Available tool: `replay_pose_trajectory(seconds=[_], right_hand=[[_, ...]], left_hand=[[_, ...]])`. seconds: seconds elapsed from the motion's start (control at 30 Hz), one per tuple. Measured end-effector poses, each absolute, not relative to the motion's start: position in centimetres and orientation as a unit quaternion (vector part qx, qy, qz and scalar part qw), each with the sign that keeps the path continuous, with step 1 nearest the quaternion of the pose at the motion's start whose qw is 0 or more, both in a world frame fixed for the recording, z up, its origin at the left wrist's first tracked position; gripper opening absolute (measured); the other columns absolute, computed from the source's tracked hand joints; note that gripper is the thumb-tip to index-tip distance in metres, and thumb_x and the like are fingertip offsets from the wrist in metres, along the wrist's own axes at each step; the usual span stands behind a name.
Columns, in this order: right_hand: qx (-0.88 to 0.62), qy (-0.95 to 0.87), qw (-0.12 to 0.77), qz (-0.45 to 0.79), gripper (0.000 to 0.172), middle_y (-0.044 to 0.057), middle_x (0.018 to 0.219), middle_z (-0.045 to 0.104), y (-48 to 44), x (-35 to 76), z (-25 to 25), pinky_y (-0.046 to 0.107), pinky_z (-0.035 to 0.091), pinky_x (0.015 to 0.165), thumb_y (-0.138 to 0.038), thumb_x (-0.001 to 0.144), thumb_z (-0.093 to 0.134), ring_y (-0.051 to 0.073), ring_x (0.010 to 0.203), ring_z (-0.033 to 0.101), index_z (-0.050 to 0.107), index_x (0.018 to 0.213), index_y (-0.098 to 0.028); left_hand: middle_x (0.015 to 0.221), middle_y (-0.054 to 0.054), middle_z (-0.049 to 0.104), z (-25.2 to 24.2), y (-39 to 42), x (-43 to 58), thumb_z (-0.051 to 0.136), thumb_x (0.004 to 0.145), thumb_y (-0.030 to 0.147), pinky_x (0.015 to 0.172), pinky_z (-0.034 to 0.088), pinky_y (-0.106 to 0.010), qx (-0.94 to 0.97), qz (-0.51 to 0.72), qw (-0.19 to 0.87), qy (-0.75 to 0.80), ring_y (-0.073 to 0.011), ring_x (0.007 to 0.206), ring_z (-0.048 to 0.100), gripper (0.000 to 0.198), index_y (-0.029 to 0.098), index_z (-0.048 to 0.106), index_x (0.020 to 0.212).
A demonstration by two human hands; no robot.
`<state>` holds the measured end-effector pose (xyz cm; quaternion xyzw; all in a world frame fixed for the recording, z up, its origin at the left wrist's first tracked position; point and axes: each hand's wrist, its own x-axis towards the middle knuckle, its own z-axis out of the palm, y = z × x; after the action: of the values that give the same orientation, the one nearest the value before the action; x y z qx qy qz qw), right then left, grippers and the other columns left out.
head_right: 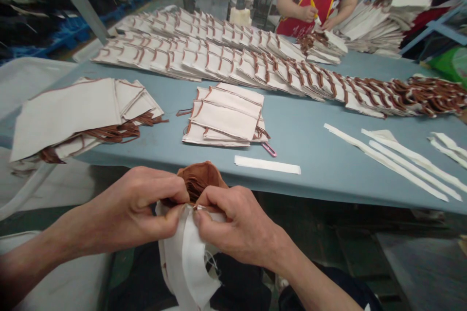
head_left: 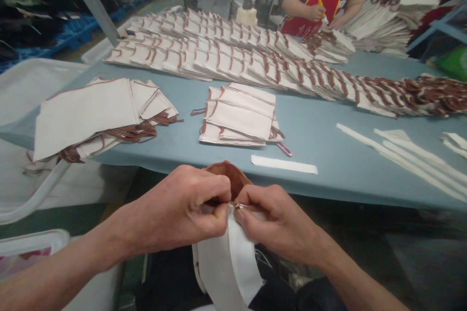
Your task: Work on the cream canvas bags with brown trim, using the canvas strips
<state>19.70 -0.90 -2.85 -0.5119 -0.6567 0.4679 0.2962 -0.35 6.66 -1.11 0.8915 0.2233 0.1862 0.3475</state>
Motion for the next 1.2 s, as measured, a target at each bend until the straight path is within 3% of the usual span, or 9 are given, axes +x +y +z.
replay_pose_trajectory(seconds=[0.17,0.33,0.5,0.77,0.97,1.07,1.2], right_hand=[[-0.511,-0.637,0.296,0.496,0.013,-0.008,0.056,0.039,-1.0,19.5,-3.0,0.019,0.023,0.046,-0.019,0.083,0.056,0.007,0.051,0.031,0.056,0.070,-0.018],[-0.513,-0.623,0.290,0.514,0.013,-0.008,0.057,0.040,-0.6,19.5,-3.4,0.020,0.024,0.047,-0.023,0.084,0.057,0.008,0.052,0.032,0.056,0.071,-0.018],[-0.518,-0.636,0.267,0.505,0.015,-0.007,0.057,0.038,-0.2,19.1,-2.9,0.022,0.023,0.048,-0.024,0.082,0.056,0.008,0.052,0.032,0.054,0.069,-0.018],[-0.517,-0.643,0.255,0.504,0.016,-0.008,0.058,0.038,-0.1,19.1,-2.8,0.022,0.023,0.050,-0.020,0.082,0.056,0.007,0.052,0.032,0.051,0.067,-0.019],[-0.520,-0.647,0.242,0.502,0.016,-0.007,0.058,0.038,-0.1,19.0,-2.7,0.022,0.024,0.050,-0.021,0.079,0.054,0.008,0.052,0.033,0.047,0.065,-0.020],[-0.521,-0.655,0.242,0.491,0.017,-0.007,0.059,0.038,0.0,18.8,-2.6,0.022,0.024,0.051,-0.022,0.080,0.053,0.008,0.053,0.033,0.047,0.065,-0.020],[-0.533,-0.675,0.241,0.449,0.018,-0.007,0.058,0.037,0.1,18.8,-2.7,0.025,0.021,0.051,-0.023,0.081,0.053,0.008,0.052,0.031,0.046,0.065,-0.020]], left_hand=[[0.058,0.008,0.044,-1.6,7.0,-0.7,0.050,0.077,0.014,0.046,0.030,-0.016,0.774,0.126,0.555,0.277,-0.0065,0.052,0.038,0.011,0.017,0.054,0.068],[0.065,0.007,0.051,-1.8,7.3,-1.1,0.054,0.077,0.014,0.048,0.033,-0.015,0.768,0.110,0.572,0.266,-0.0066,0.055,0.042,0.008,0.015,0.061,0.076],[0.060,0.009,0.047,-1.3,7.5,-1.2,0.055,0.073,0.005,0.048,0.028,-0.016,0.837,0.124,0.478,0.235,-0.0053,0.053,0.038,0.012,0.016,0.061,0.072],[0.069,0.003,0.067,-0.9,7.9,-1.3,0.055,0.085,0.006,0.057,0.035,-0.022,0.921,0.103,0.330,0.179,-0.0093,0.059,0.058,0.018,0.017,0.067,0.080],[0.063,0.002,0.060,-0.9,8.2,-1.5,0.051,0.094,0.007,0.054,0.030,-0.030,0.971,0.108,0.192,0.088,-0.0134,0.054,0.051,0.026,0.018,0.058,0.072],[0.065,0.002,0.058,-1.2,8.3,-1.4,0.051,0.090,0.005,0.056,0.031,-0.027,0.955,0.124,0.252,0.091,-0.0118,0.057,0.050,0.023,0.018,0.056,0.072],[0.062,0.007,0.049,-2.3,8.1,-0.9,0.051,0.081,0.006,0.052,0.030,-0.020,0.860,0.143,0.441,0.215,-0.0075,0.054,0.040,0.016,0.017,0.055,0.070]])
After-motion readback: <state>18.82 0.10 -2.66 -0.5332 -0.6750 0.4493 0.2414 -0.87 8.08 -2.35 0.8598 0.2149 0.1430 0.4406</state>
